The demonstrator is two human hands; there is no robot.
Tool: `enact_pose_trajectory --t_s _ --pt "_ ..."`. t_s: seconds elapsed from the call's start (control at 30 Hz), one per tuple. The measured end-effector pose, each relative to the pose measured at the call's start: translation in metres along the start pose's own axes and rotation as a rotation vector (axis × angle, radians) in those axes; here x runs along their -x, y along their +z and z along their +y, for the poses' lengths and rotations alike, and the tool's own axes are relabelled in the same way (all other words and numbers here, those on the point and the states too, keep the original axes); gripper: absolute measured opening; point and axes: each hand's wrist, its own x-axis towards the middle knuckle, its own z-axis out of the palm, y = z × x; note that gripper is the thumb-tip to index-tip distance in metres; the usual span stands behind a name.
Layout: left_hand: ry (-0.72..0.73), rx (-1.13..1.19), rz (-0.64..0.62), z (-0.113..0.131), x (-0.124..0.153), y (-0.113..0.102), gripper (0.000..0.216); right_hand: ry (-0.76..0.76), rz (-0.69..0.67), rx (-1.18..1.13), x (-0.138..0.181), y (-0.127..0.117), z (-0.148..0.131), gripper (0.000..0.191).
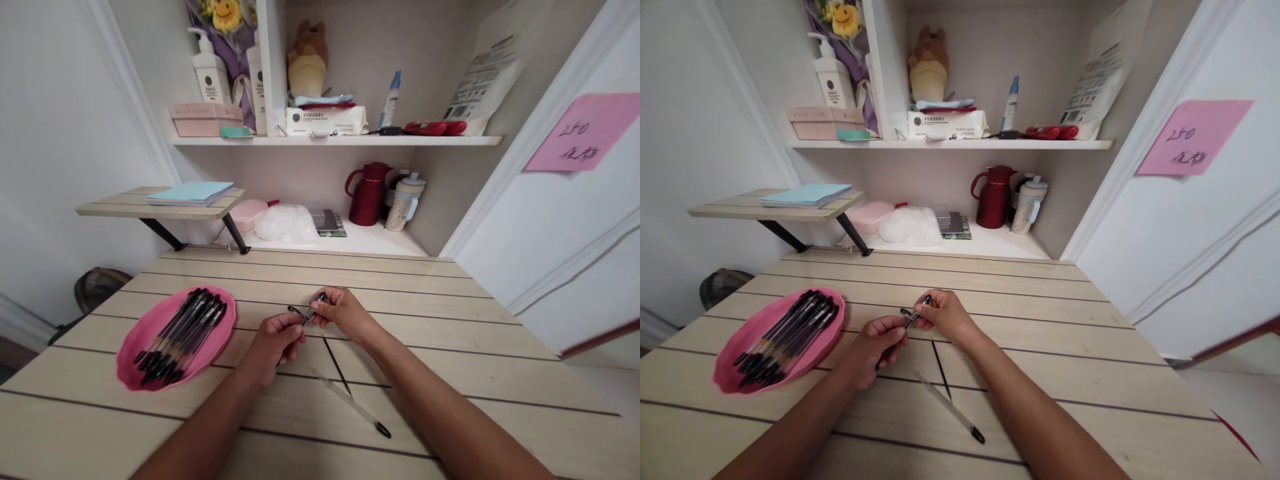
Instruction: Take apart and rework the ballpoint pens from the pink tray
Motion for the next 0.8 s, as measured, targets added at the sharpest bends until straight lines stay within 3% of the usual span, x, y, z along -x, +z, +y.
enact_pose_trajectory --t_s 0.3,0.57,0.7,0.8 --pt "0.027 -0.032 0.046 -0.001 0.000 0.002 0.027 -0.012 0.020 -0.011 0.000 0.004 0.003 0.020" --pt "0.085 -0.090 0.068 -0.001 0.001 0.002 0.038 -0.017 0.038 0.009 0.000 0.008 0.008 0.024" --pt "0.142 -0.238 0.074 0.004 -0.001 0.001 0.033 -0.006 0.019 0.068 0.000 0.004 0.004 0.030" --pt "0.272 -0.464 0.190 0.018 0.000 -0.015 0.030 -0.042 0.074 0.088 0.004 -0.002 -0.008 0.038"
